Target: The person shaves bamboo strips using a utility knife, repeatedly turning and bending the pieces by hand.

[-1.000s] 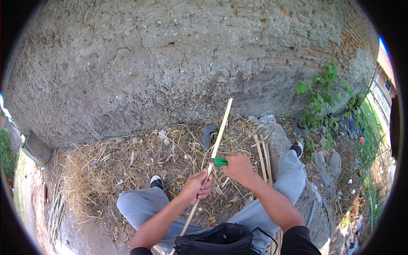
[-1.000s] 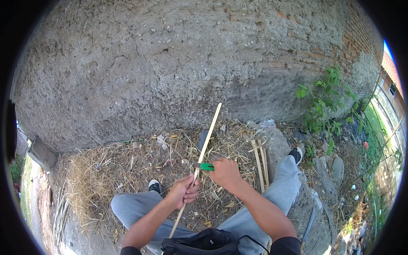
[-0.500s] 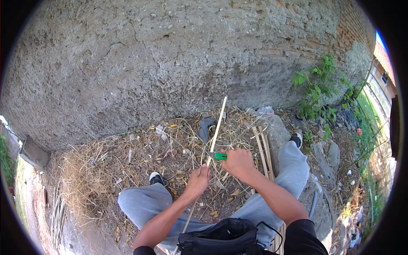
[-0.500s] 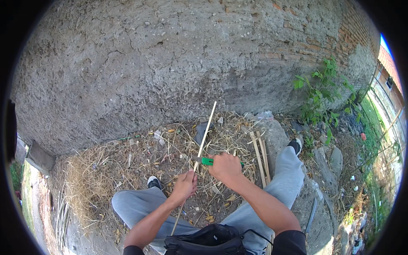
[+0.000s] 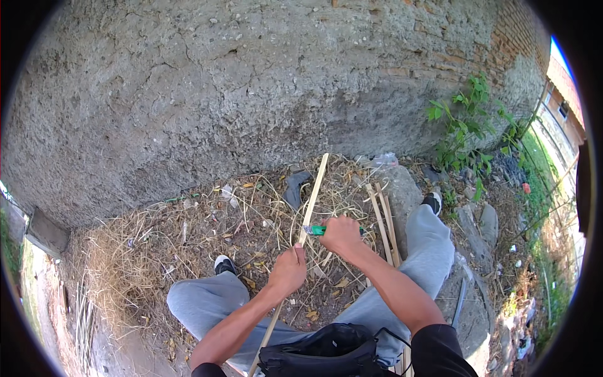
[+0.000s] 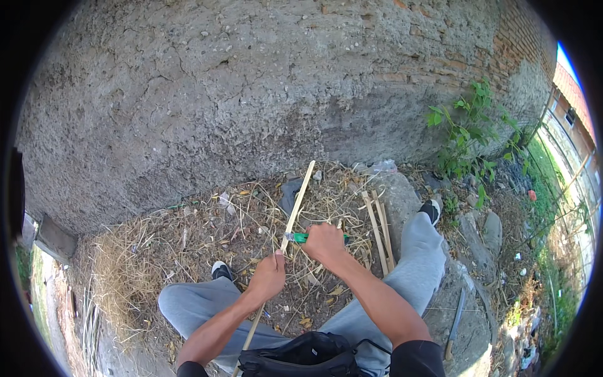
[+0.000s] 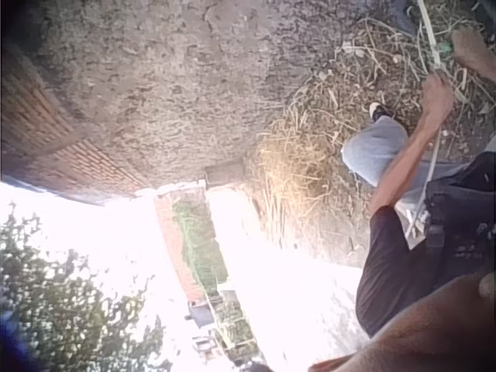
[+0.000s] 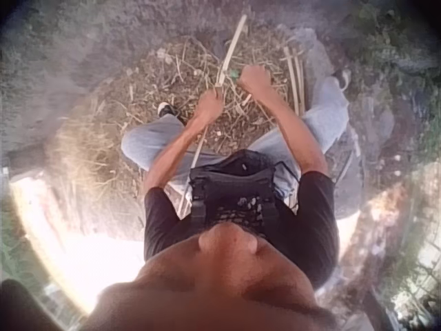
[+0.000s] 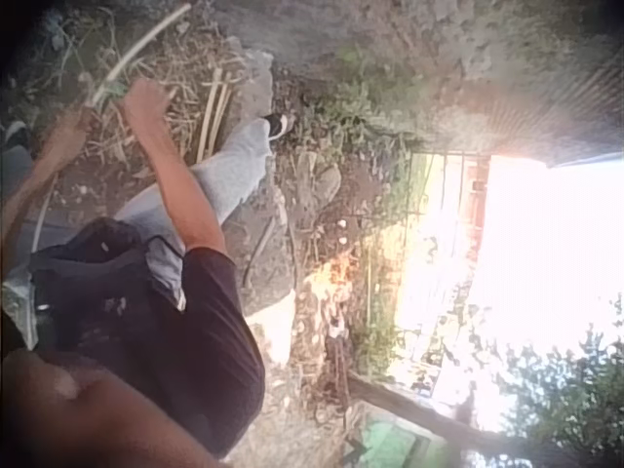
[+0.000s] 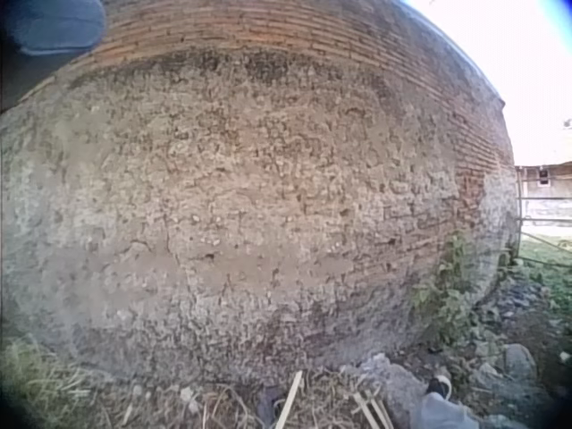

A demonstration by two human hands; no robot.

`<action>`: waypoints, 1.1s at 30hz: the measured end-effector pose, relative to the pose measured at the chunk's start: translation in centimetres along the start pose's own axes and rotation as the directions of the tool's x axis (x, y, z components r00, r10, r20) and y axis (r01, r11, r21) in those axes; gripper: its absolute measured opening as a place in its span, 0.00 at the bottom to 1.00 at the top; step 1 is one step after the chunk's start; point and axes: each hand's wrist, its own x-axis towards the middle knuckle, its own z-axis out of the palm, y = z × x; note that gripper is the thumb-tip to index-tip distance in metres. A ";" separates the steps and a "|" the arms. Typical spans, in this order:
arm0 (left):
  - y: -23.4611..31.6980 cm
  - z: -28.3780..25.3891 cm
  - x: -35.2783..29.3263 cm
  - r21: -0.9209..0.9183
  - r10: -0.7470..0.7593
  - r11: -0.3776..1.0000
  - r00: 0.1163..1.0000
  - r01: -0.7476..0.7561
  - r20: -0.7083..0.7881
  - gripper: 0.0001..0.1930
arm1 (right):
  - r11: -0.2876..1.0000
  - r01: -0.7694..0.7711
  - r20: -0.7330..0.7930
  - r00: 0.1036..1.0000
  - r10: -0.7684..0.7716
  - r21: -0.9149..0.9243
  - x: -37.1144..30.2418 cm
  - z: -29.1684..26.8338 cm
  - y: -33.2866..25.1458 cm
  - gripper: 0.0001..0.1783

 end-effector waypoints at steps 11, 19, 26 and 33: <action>-3.8 0.7 1.7 -0.584 -0.130 0.766 0.954 0.270 0.270 0.22 | 0.995 0.092 -0.117 0.989 -0.096 -0.038 1.5 -1.0 0.6 0.16; -2.8 -0.2 1.0 -0.637 0.002 0.766 0.991 0.084 0.133 0.22 | 0.962 0.265 -0.313 0.921 -0.232 0.067 -1.1 0.6 -0.7 0.12; -3.4 -0.1 1.1 -0.625 -0.019 0.778 0.997 0.062 0.075 0.23 | 0.981 0.193 -0.143 0.972 -0.188 0.015 -1.9 -1.3 -2.2 0.18; -3.0 0.3 0.7 -0.666 0.010 0.741 0.990 0.087 0.141 0.20 | 0.980 0.196 -0.158 0.968 -0.197 -0.023 -1.4 -1.5 -1.4 0.16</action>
